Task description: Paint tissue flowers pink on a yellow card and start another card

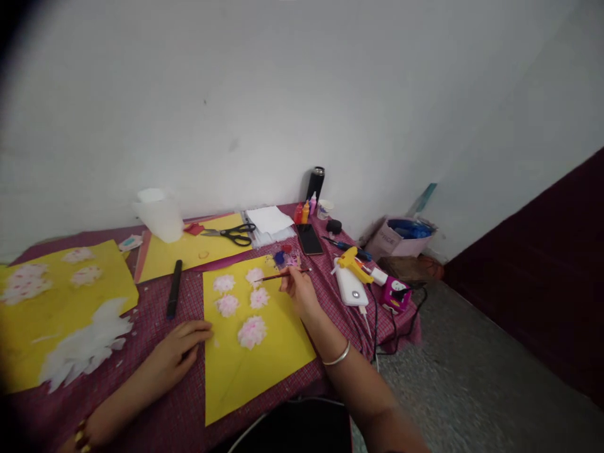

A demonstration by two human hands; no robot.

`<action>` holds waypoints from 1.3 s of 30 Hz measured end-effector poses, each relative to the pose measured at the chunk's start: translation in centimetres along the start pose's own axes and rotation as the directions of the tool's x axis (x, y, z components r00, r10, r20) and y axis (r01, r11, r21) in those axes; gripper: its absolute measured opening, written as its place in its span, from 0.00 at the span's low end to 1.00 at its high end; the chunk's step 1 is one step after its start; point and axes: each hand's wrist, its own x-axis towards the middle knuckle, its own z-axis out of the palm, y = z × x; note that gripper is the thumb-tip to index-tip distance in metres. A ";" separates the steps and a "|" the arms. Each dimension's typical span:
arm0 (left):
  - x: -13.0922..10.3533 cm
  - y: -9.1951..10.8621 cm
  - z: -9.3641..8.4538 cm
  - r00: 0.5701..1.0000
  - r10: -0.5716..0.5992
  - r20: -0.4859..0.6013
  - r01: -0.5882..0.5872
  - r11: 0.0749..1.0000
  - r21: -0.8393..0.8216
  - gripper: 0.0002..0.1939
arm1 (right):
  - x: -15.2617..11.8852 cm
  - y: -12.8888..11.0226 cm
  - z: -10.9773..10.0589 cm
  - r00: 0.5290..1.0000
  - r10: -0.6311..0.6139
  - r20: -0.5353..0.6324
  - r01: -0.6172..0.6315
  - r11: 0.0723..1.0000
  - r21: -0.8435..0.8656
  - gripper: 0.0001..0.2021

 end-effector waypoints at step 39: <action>0.4 13.0 1.2 0.823 0.507 0.256 -0.502 0.860 -0.092 0.11 | 2.6 0.7 4.2 0.931 -0.012 0.366 0.161 0.911 -0.380 0.17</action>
